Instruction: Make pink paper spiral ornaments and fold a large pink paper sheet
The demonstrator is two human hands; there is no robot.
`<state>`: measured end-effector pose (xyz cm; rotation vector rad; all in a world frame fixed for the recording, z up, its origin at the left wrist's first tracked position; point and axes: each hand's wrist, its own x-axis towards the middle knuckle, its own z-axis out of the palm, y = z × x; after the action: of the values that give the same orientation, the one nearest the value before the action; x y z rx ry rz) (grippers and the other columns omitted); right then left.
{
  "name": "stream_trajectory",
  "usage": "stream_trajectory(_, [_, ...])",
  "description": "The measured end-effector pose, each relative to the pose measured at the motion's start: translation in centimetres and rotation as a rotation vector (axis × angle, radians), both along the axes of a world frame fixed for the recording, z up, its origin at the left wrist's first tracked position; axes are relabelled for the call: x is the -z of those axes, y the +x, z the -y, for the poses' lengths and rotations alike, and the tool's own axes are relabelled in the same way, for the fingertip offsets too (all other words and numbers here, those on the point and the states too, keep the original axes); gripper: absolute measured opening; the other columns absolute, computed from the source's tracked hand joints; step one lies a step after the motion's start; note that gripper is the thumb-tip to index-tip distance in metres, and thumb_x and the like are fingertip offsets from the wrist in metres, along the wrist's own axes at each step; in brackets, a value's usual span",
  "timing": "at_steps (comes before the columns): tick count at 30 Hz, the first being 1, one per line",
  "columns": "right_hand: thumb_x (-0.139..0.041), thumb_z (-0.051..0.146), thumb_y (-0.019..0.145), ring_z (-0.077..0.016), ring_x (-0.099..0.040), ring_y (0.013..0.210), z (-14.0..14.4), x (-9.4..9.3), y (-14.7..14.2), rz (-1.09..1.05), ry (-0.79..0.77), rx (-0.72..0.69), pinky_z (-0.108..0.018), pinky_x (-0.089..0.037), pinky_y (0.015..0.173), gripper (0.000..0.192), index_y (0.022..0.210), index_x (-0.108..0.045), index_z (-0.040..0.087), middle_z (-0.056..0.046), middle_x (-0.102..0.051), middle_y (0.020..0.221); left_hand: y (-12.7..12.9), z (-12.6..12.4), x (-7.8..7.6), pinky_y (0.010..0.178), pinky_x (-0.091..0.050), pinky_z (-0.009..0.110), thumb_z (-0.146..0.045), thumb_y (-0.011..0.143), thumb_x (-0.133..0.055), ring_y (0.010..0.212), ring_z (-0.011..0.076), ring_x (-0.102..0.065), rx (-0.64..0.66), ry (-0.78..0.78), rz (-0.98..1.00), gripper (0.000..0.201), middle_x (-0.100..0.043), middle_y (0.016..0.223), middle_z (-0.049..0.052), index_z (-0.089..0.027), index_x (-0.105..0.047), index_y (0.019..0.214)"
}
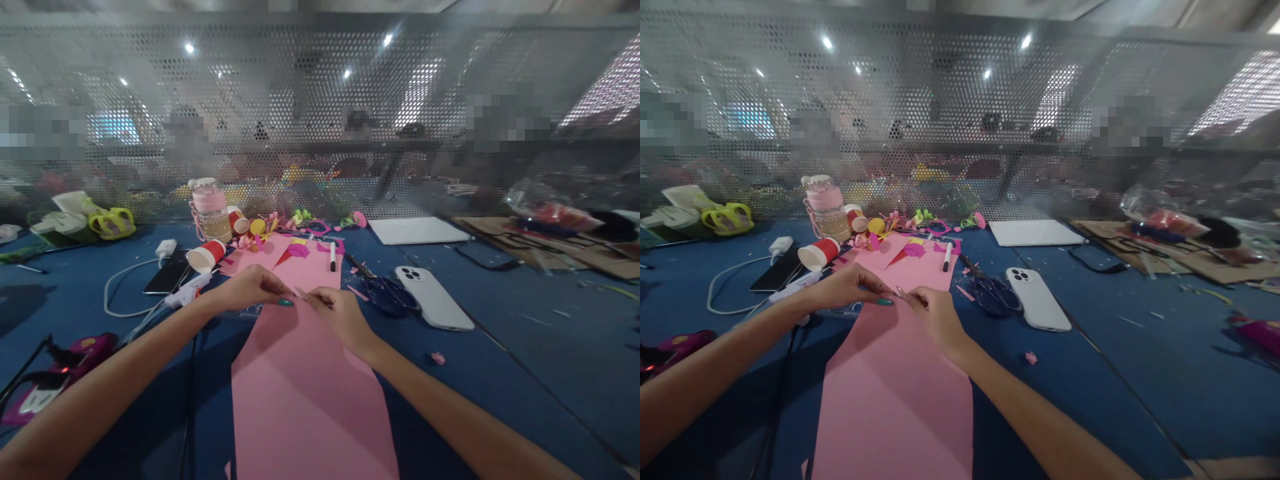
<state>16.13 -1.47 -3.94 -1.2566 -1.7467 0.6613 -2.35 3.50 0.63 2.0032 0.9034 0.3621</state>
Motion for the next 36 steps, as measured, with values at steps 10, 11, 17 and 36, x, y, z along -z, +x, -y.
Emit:
stream_trajectory(10, [-0.048,0.021,0.081,-0.0117,-0.054,0.051,0.5,0.1,-0.2,0.175,0.215,-0.016,-0.021,-0.035,0.050,0.022,0.063,-0.059,0.017,0.000,-0.062,0.057,-0.4,-0.3,-0.6,0.048,-0.023,0.019,-0.034,0.074,-0.050,0.049,0.0069,-0.030,0.068,0.054,-0.104,0.030,-0.037,0.051,-0.004,-0.011,-0.059,0.058])
stream_trajectory(11, [-0.048,0.019,0.081,-0.0122,-0.055,0.053,0.6,0.2,-0.3,0.209,0.249,-0.014,-0.022,-0.035,0.051,0.021,0.063,-0.059,0.017,-0.001,-0.063,0.058,-0.4,-0.2,-0.8,0.048,-0.023,0.019,-0.031,0.074,-0.050,0.050,0.0070,-0.029,0.081,0.045,-0.107,0.027,-0.036,0.052,-0.004,-0.011,-0.057,0.057])
stream_trajectory(17, [-0.048,0.014,0.081,-0.0153,-0.055,0.058,0.7,1.0,-0.3,0.406,0.488,0.034,-0.025,-0.037,0.057,0.018,0.066,-0.058,0.017,-0.002,-0.065,0.063,-0.3,0.1,-1.4,0.054,-0.028,0.019,-0.030,0.069,-0.052,0.056,0.0084,-0.036,0.084,-0.025,-0.122,0.019,-0.044,0.058,-0.003,-0.013,-0.060,0.068])
stream_trajectory(36, [-0.033,0.017,0.089,-0.0153,-0.054,0.057,1.0,0.8,-0.2,0.515,0.712,0.008,-0.028,-0.036,0.059,0.031,0.070,-0.057,0.016,-0.005,-0.062,0.061,0.6,0.2,1.1,0.039,-0.008,0.023,-0.061,0.049,-0.066,0.035,0.0028,-0.016,-0.212,-0.394,0.060,0.055,-0.024,0.036,-0.009,-0.016,-0.036,0.041])
